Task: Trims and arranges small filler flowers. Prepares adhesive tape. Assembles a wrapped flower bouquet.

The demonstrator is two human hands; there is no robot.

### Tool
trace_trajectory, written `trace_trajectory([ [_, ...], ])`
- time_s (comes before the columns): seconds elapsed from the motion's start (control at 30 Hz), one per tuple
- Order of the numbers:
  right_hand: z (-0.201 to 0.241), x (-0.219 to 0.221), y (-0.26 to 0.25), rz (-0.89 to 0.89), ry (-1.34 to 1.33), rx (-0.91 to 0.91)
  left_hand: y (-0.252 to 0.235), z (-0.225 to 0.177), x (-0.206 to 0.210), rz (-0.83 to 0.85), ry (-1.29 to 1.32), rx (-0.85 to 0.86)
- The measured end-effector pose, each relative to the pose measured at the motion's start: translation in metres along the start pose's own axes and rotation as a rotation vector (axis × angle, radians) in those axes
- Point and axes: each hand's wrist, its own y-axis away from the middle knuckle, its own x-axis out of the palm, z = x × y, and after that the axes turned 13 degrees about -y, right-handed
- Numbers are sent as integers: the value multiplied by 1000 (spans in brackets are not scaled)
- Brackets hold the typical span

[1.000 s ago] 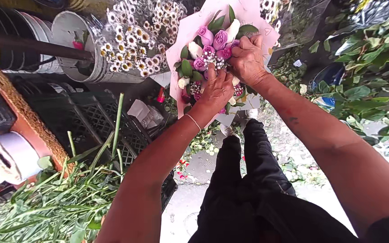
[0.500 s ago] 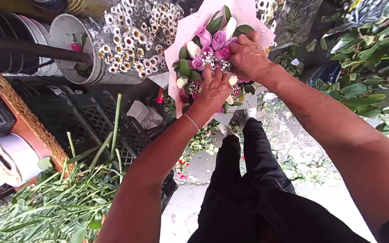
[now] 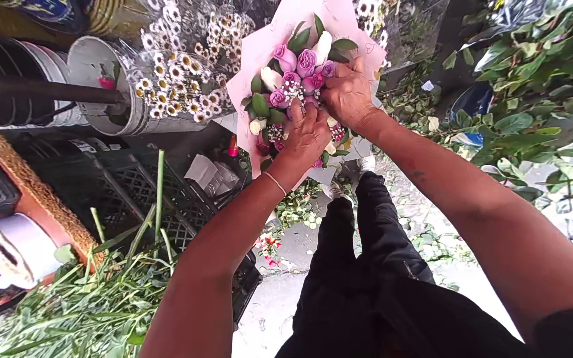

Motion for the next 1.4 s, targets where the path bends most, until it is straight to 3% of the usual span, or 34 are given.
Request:
trace_trajectory([
  [0.1,-1,0,-2,-21,29,23,-1,-1,0,12,-14,-2],
  [0.27,11,-39,9,4,-171,358,-4,-6,-1,-25,49,-43],
  [0.37,12,-49,27,-162,-373,472,-7,-32,-15,-52,87,-105],
  [0.47,8,-47,42,-353,-416,433,0,-74,-45,-78,195,-179],
  [0.57,-1,-40,48,-306,-360,308,16,-108,-70,-13,334,-209],
  [0.67,-12,-36,42,-171,-302,330,31,-129,-68,84,435,-147],
  [0.87,-3,-72,60,-604,-421,382,47,-117,-43,463,621,-22],
  [1.0,12,-67,111,-495,-484,474,72,-109,-40,503,691,-76],
  [1.17,73,-74,157,-152,-564,428,154,-108,-77,542,853,-200],
  [1.23,99,-90,161,5,-624,308,196,-107,-98,464,942,-299],
  [1.4,133,-134,119,229,-618,-118,301,-131,-121,-213,881,-759],
])
